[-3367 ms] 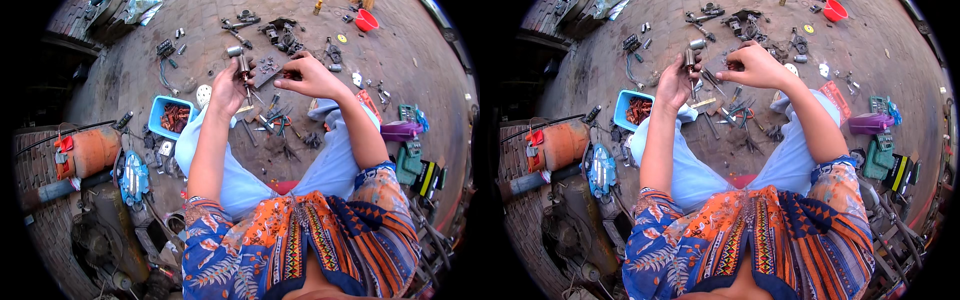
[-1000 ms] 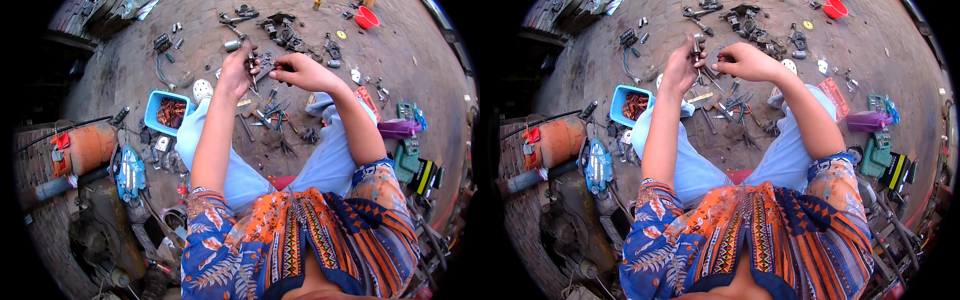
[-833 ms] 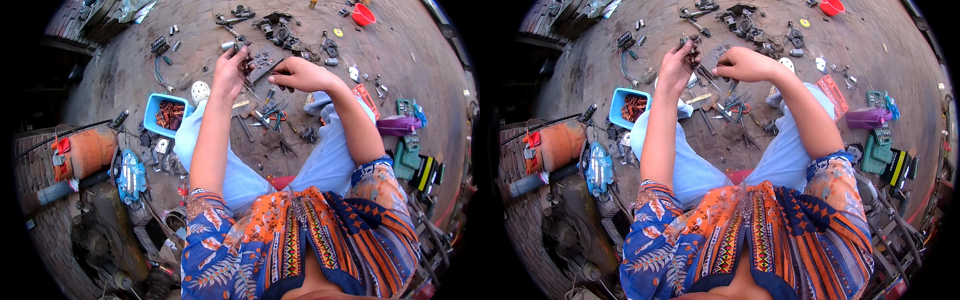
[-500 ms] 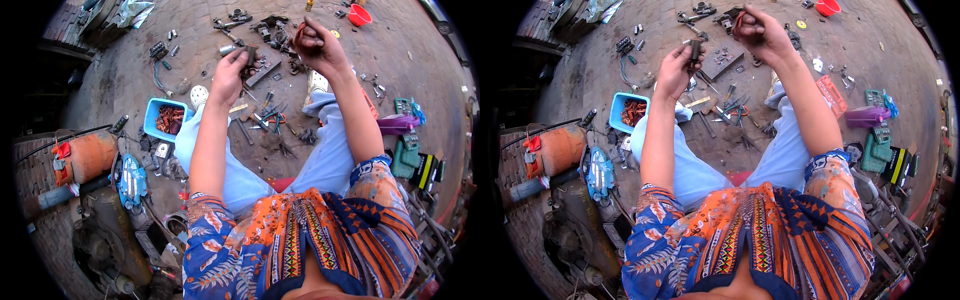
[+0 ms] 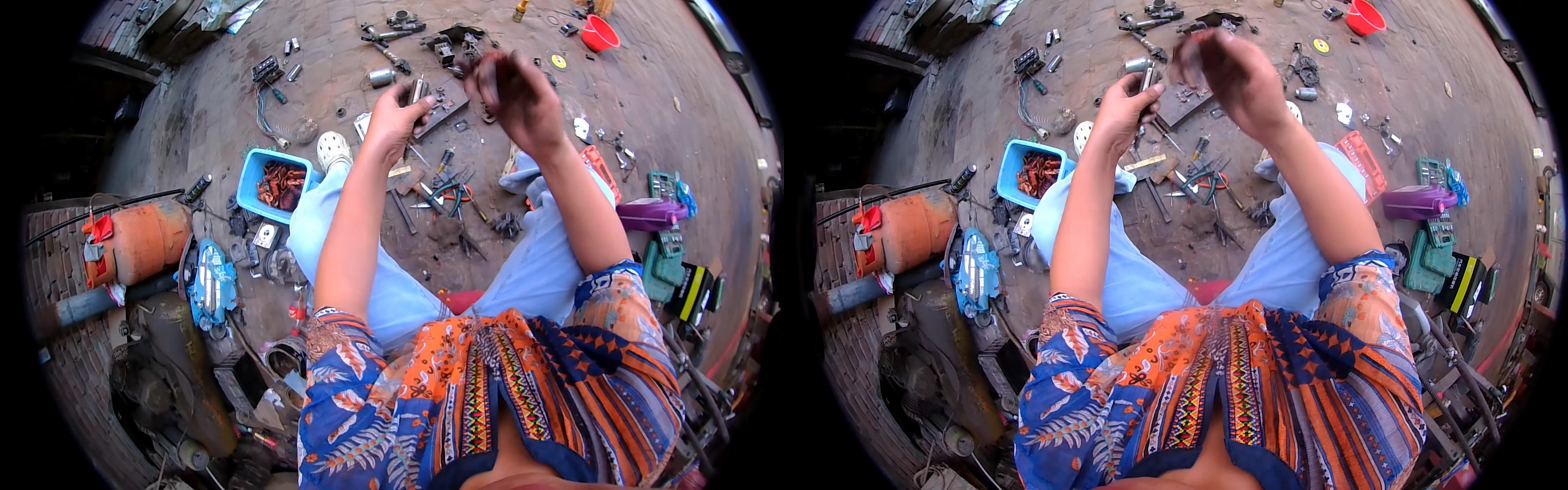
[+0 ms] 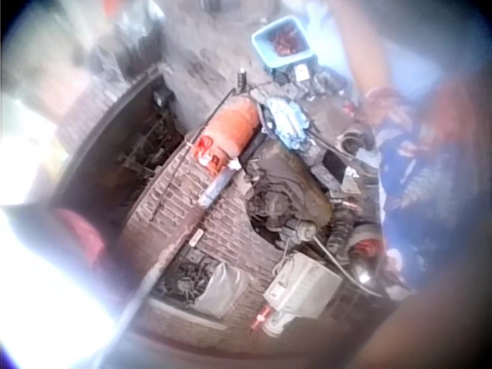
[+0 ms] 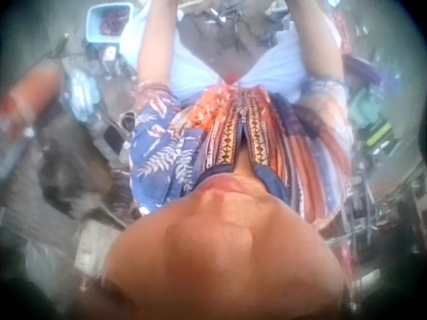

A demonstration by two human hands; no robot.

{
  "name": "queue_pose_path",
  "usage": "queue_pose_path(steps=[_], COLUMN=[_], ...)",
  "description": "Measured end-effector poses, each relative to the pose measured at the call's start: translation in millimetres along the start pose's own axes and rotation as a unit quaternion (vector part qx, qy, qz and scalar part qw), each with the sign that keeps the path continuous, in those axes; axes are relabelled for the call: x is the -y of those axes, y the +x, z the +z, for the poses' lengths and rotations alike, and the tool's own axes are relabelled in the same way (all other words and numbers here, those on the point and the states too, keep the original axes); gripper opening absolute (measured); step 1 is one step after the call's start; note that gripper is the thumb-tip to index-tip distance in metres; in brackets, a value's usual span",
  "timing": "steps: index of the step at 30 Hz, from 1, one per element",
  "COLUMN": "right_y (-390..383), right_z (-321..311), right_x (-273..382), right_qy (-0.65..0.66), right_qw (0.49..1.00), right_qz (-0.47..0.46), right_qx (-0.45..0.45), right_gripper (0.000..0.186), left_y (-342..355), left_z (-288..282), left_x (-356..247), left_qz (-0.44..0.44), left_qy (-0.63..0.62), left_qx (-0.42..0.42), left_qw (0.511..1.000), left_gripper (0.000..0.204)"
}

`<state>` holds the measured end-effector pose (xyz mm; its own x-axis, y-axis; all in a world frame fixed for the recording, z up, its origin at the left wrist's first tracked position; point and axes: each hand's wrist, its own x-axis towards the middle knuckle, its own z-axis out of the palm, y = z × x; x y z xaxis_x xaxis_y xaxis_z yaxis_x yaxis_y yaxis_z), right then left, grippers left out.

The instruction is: The person sits on the ground and winds copper wire around a small cylindrical metal component, likely a motor armature. They repeatedly wrap the wire by hand, occasionally adjusting the component's orientation to continue the winding process.

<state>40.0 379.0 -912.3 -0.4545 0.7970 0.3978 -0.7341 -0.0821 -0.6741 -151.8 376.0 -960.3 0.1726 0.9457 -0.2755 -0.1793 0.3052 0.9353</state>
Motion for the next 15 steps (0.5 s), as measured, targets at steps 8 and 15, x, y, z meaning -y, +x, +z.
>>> queue_pose_path(steps=[8, 15], right_y=[-7.3, -2.1], right_z=[-22.2, 10.0], right_x=[-17.5, -14.7], right_qy=[-0.803, -0.624], right_qw=[0.591, 0.772], right_qz=[0.025, 0.116], right_qx=[0.075, 0.035], right_gripper=[0.055, 0.04], left_y=[-4.7, 3.2], left_z=[-0.8, 10.6], left_x=[-2.8, 5.9], left_qz=[0.117, 0.066], left_qy=[-0.087, -0.238], left_qx=[-0.028, 0.035], left_qw=[0.989, 0.969], left_gripper=[0.022, 0.024])
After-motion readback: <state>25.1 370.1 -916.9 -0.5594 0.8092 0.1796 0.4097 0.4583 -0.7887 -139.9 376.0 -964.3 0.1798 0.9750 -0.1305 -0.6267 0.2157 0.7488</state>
